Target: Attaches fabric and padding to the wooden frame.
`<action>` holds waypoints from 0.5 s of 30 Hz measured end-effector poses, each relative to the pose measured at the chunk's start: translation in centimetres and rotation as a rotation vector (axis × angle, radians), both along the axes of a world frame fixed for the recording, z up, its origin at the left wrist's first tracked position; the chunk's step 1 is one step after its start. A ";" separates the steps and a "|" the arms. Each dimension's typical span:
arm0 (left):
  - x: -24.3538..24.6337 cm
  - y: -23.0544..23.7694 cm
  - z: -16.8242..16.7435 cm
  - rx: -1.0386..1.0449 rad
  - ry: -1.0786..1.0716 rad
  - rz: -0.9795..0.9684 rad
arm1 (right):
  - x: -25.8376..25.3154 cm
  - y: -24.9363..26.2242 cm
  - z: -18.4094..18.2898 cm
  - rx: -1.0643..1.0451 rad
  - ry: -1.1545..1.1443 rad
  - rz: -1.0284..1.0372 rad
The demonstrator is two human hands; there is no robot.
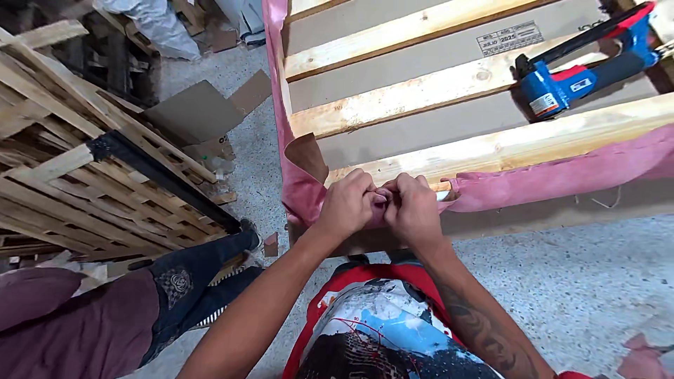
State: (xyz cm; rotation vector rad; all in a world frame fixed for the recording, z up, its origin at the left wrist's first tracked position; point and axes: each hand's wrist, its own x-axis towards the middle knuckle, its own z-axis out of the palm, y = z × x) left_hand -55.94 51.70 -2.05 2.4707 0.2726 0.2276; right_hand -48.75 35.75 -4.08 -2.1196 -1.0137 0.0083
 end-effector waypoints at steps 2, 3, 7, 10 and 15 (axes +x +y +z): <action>0.7 0.5 1.2 -0.179 0.220 0.099 | 1.4 0.0 2.1 -0.097 0.137 0.037; 0.9 0.6 1.6 -0.245 0.279 0.143 | 2.8 -0.1 2.9 -0.120 0.159 0.032; 1.2 1.0 2.9 -0.412 0.393 0.218 | 13.9 -6.5 7.4 -0.303 -0.042 -0.081; 1.6 1.6 2.7 -0.500 0.418 0.224 | 27.2 -13.0 8.0 -0.494 -0.140 -0.049; 1.8 2.4 1.8 -0.533 0.474 0.221 | 44.4 -18.8 -2.4 -0.781 -0.344 0.225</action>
